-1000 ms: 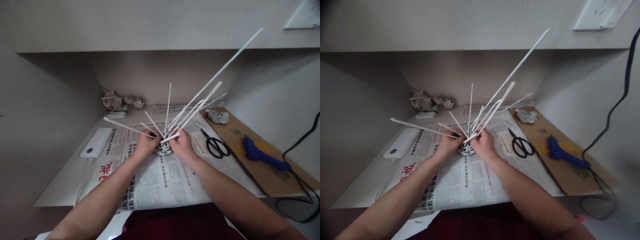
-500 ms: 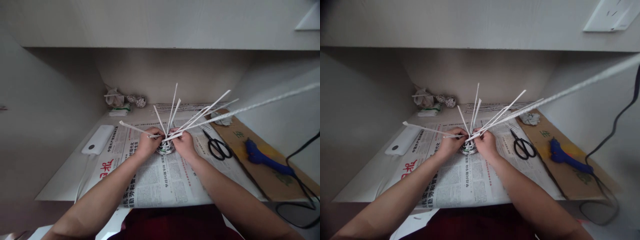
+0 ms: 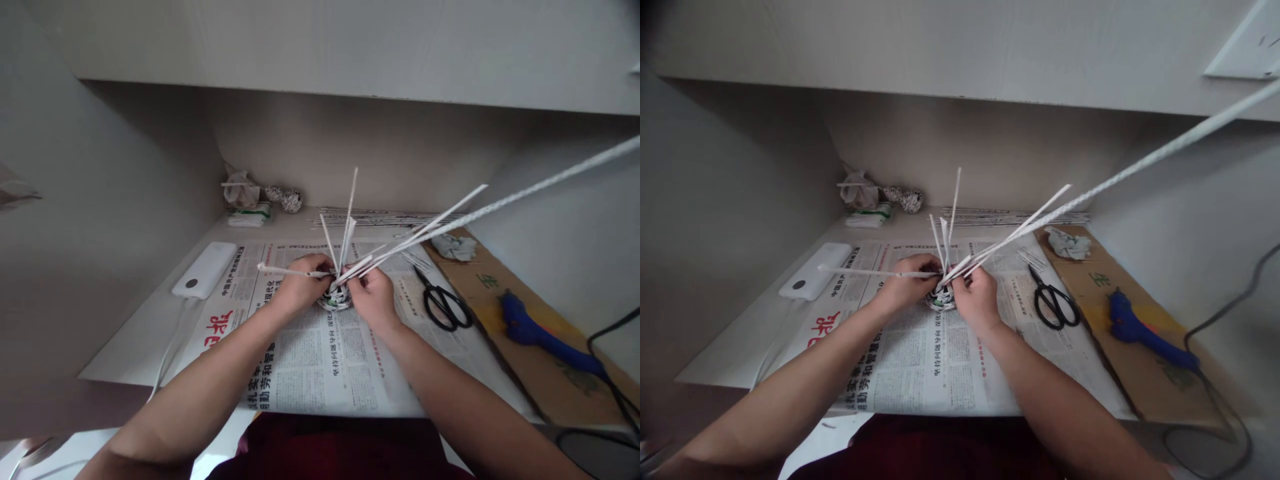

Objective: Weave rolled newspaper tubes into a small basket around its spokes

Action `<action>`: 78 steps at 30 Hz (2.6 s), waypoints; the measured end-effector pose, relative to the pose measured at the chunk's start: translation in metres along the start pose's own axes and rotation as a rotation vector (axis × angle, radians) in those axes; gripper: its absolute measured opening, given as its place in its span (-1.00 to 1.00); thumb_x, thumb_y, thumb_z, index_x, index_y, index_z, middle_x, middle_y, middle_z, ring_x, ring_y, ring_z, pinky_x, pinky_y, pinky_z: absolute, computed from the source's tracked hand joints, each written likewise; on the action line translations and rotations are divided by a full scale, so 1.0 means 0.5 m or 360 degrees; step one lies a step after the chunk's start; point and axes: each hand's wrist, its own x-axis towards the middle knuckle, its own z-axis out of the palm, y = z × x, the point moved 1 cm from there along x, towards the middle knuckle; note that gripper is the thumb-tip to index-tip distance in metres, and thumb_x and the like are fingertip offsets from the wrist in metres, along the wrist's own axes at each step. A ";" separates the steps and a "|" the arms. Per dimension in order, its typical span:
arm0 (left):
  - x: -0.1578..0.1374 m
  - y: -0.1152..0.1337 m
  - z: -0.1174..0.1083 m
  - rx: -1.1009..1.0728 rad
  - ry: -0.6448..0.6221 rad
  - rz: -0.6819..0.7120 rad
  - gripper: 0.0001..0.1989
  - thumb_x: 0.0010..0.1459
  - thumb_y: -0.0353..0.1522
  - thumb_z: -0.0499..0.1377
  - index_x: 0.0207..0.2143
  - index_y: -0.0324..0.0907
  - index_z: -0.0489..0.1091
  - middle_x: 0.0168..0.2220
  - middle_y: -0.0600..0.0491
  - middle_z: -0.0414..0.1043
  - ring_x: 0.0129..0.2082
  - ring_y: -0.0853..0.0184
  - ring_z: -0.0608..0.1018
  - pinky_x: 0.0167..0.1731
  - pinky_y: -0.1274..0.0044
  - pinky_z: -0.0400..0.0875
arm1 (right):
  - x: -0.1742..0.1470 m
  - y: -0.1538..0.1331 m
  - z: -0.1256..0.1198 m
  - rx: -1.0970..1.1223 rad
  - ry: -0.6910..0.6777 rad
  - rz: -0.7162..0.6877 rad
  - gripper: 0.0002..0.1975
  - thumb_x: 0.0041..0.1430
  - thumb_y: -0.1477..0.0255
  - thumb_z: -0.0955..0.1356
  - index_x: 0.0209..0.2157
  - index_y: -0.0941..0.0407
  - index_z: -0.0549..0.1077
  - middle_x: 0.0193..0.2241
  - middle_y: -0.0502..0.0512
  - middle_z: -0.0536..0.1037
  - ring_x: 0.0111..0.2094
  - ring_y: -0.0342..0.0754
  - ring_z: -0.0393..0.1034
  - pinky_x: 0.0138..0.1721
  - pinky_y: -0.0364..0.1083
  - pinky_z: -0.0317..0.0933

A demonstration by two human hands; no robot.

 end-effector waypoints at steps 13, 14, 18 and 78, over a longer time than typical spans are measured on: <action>-0.003 0.004 0.001 0.0066 0.0080 -0.0033 -0.77 -0.08 -0.57 0.14 -0.40 -0.17 0.53 -0.38 0.04 0.55 -0.36 0.31 0.54 -0.32 0.52 0.40 | -0.005 -0.003 -0.002 -0.0064 -0.0025 -0.0058 -0.88 0.11 0.38 0.34 -0.34 0.11 0.49 -0.47 0.02 0.56 -0.48 -0.10 0.41 -0.40 -0.15 0.28; -0.002 0.000 0.001 0.0011 0.0065 -0.0034 -0.79 -0.06 -0.56 0.16 -0.40 -0.16 0.53 -0.38 0.04 0.56 -0.36 0.31 0.55 -0.31 0.52 0.40 | -0.004 -0.002 -0.001 -0.0045 -0.0029 -0.0045 -0.88 0.10 0.39 0.34 -0.34 0.11 0.49 -0.47 0.01 0.56 -0.48 -0.10 0.41 -0.40 -0.15 0.28; 0.005 -0.011 0.003 -0.0145 0.0027 -0.0133 -0.88 0.00 -0.48 0.21 -0.40 -0.16 0.53 -0.41 0.06 0.58 -0.39 0.31 0.57 -0.33 0.53 0.41 | -0.001 -0.004 0.001 0.0011 -0.0053 -0.0034 -0.87 0.09 0.36 0.36 -0.35 0.11 0.51 -0.46 0.03 0.58 -0.46 -0.10 0.43 -0.38 -0.15 0.30; -0.009 -0.009 0.034 -0.0013 0.0003 0.0385 -0.86 0.11 -0.48 0.15 -0.35 -0.14 0.51 -0.38 0.04 0.54 -0.33 0.30 0.54 -0.25 0.51 0.38 | 0.012 -0.023 -0.023 0.0170 0.0094 -0.0082 -0.91 0.09 0.36 0.37 -0.39 0.07 0.51 -0.58 -0.07 0.53 -0.51 -0.10 0.43 -0.42 -0.17 0.28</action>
